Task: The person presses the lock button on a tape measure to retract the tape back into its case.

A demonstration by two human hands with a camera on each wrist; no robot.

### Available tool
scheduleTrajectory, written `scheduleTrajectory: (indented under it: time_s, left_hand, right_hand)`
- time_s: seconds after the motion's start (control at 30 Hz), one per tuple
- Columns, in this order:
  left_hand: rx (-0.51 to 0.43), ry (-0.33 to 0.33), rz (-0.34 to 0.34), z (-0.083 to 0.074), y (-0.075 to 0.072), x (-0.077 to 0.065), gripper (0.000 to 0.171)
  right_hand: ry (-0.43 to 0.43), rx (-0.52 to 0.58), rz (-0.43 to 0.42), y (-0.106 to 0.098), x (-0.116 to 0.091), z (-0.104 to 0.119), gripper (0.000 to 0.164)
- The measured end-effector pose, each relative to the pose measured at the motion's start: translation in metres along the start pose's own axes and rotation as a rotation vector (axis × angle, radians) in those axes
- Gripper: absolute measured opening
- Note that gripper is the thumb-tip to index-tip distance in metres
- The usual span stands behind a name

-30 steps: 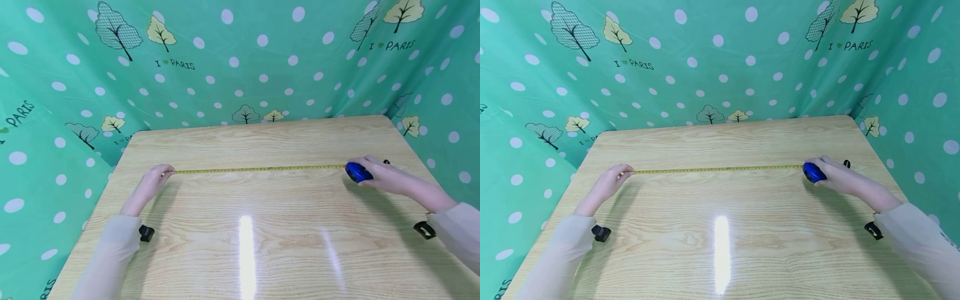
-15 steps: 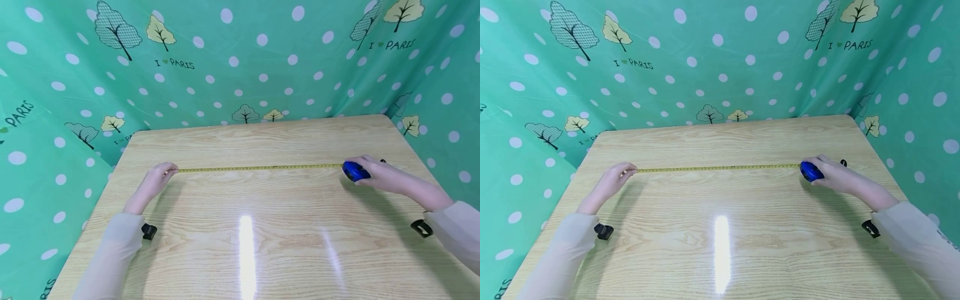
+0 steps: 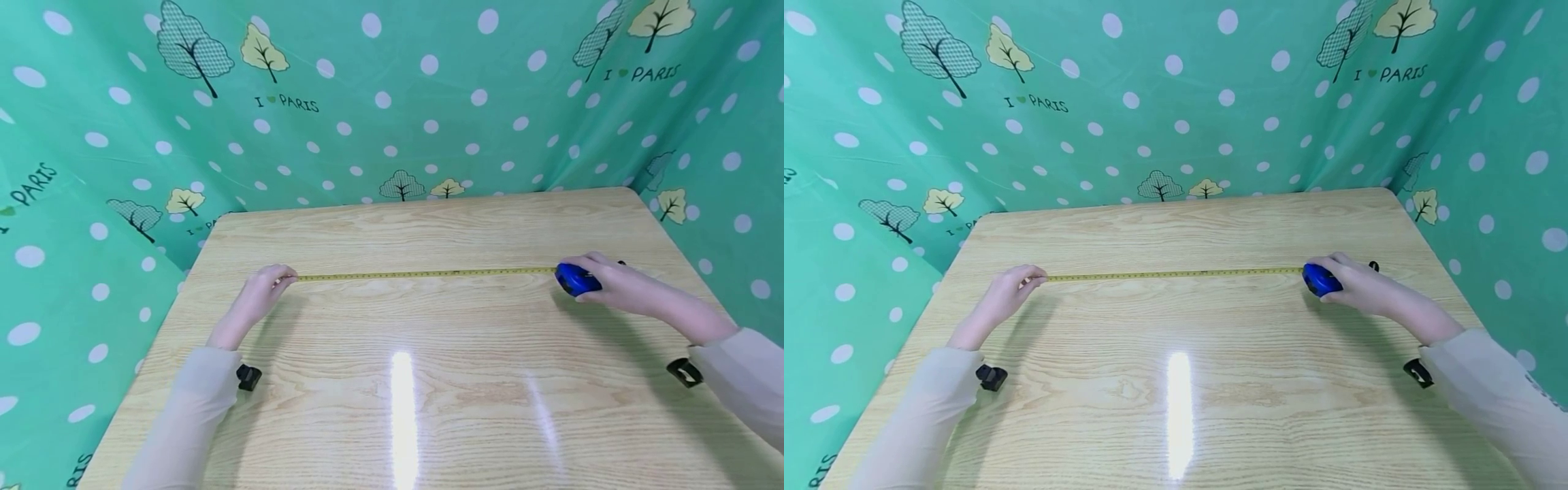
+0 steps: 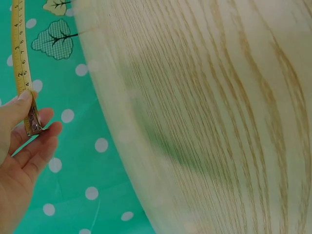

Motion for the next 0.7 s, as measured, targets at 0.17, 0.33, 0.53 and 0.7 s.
scheduleTrajectory:
  time_s: [0.17, 0.33, 0.53, 0.7]
  left_hand:
    - [0.005, 0.012, -0.002, -0.0028, 0.0020, 0.0009, 0.010]
    - [0.000, -0.004, 0.020, -0.0027, 0.0050, 0.0013, 0.010]
    - [0.003, 0.041, -0.016, -0.0039, 0.0079, 0.0025, 0.009]
    - [-0.013, 0.044, -0.009, -0.0064, 0.0103, 0.0034, 0.010]
  right_hand:
    - [-0.003, 0.004, -0.005, 0.0006, 0.0006, 0.0007, 0.056]
    - [-0.005, 0.016, -0.006, 0.0013, 0.0016, 0.0005, 0.056]
    - [-0.005, 0.028, -0.004, 0.0017, 0.0019, -0.0002, 0.057]
    - [-0.005, 0.041, -0.003, 0.0023, 0.0037, 0.0005, 0.058]
Point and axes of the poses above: each hand's wrist, its own x-axis towards the middle knuckle, its own y-axis out of the palm, z = x × y, the point moved 2 cm from there along x, towards the middle knuckle, and after that the axes turned 2 degrees about -z, right-handed, at the moved point
